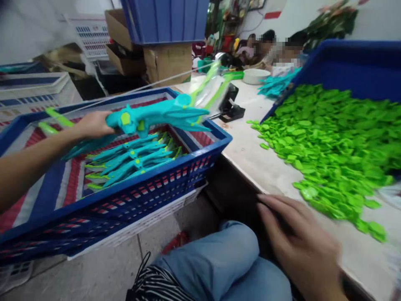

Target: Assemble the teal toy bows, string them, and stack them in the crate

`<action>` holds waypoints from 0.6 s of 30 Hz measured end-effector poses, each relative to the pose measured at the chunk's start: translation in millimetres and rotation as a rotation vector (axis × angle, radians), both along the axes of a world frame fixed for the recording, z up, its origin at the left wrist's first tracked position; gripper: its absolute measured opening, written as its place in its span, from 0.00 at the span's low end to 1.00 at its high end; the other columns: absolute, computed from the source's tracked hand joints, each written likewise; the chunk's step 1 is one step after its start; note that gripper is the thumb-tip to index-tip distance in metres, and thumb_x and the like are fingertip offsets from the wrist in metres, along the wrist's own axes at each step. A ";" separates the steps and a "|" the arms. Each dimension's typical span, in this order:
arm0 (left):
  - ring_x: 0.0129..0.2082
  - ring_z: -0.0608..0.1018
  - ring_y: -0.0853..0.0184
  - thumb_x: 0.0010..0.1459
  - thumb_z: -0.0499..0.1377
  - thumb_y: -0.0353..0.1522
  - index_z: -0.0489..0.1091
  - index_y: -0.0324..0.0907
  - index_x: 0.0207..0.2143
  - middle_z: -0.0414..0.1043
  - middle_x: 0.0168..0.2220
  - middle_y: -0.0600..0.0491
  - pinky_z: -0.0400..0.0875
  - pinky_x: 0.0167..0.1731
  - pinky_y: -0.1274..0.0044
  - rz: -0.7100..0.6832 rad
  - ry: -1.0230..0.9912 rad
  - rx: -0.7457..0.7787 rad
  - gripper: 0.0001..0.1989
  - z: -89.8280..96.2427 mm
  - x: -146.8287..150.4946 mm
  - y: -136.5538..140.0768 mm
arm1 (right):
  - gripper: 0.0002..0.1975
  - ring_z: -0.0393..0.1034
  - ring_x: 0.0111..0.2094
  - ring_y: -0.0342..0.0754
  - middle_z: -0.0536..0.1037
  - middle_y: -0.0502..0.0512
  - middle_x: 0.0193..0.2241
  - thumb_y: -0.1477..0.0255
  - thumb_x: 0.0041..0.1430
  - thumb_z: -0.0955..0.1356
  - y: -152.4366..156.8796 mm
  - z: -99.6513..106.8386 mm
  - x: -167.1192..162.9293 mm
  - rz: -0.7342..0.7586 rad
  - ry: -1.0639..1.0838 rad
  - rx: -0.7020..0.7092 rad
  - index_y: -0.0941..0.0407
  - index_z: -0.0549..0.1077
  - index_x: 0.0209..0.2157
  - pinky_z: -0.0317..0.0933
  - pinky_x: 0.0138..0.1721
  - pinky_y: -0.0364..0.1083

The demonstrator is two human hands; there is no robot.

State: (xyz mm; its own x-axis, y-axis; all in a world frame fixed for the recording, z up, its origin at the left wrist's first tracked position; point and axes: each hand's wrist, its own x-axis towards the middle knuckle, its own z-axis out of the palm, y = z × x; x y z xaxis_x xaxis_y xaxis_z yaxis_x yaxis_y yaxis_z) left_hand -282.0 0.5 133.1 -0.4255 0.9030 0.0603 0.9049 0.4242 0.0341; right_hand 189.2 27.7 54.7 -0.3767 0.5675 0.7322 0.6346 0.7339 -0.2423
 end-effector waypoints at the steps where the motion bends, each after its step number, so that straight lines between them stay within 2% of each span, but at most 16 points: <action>1: 0.43 0.74 0.58 0.50 0.60 0.38 0.68 0.36 0.47 0.72 0.42 0.48 0.68 0.43 0.71 0.063 -0.010 -0.040 0.23 -16.3 -21.4 -5.0 | 0.08 0.73 0.37 0.48 0.77 0.53 0.36 0.66 0.60 0.66 18.6 -0.6 -29.5 0.111 -0.040 0.014 0.47 0.74 0.42 0.67 0.38 0.48; 3: 0.43 0.75 0.56 0.50 0.59 0.37 0.69 0.35 0.46 0.73 0.40 0.47 0.68 0.42 0.70 0.162 -0.030 -0.123 0.22 -48.3 -55.2 -12.8 | 0.13 0.71 0.44 0.52 0.77 0.56 0.42 0.67 0.60 0.66 49.1 -4.6 -89.6 0.316 -0.112 0.023 0.51 0.71 0.46 0.65 0.43 0.52; 5: 0.42 0.75 0.56 0.50 0.58 0.38 0.69 0.33 0.46 0.73 0.40 0.47 0.68 0.41 0.71 0.206 -0.079 -0.201 0.23 -78.9 -79.5 -17.3 | 0.15 0.69 0.47 0.53 0.76 0.58 0.44 0.66 0.61 0.65 67.5 -13.1 -141.5 0.445 -0.147 0.040 0.54 0.70 0.48 0.63 0.44 0.53; 8: 0.42 0.76 0.59 0.47 0.59 0.39 0.69 0.36 0.46 0.74 0.41 0.48 0.68 0.40 0.74 0.231 -0.187 -0.292 0.24 -122.5 -103.3 -19.7 | 0.11 0.70 0.37 0.50 0.78 0.54 0.33 0.67 0.63 0.61 74.8 -31.1 -187.7 0.456 -0.177 0.079 0.55 0.73 0.40 0.57 0.41 0.52; 10: 0.42 0.76 0.59 0.45 0.60 0.40 0.69 0.39 0.44 0.75 0.42 0.49 0.69 0.39 0.75 0.232 -0.270 -0.329 0.24 -149.2 -111.2 -20.4 | 0.13 0.67 0.31 0.48 0.76 0.52 0.26 0.68 0.64 0.59 73.0 -41.0 -197.6 0.392 -0.168 0.098 0.55 0.73 0.33 0.53 0.39 0.52; 13: 0.42 0.76 0.57 0.42 0.60 0.41 0.70 0.42 0.42 0.75 0.42 0.50 0.70 0.39 0.74 0.201 -0.398 -0.366 0.23 -181.3 -112.3 -22.7 | 0.15 0.64 0.28 0.47 0.74 0.51 0.22 0.68 0.63 0.58 70.1 -45.9 -197.2 0.367 -0.140 0.097 0.56 0.72 0.30 0.51 0.38 0.52; 18: 0.41 0.76 0.56 0.40 0.59 0.43 0.71 0.43 0.40 0.76 0.40 0.53 0.70 0.37 0.74 0.138 -0.545 -0.431 0.24 -209.3 -98.2 -28.6 | 0.17 0.65 0.28 0.47 0.73 0.52 0.22 0.68 0.63 0.56 69.6 -41.5 -195.9 0.364 -0.139 0.071 0.56 0.72 0.29 0.51 0.38 0.52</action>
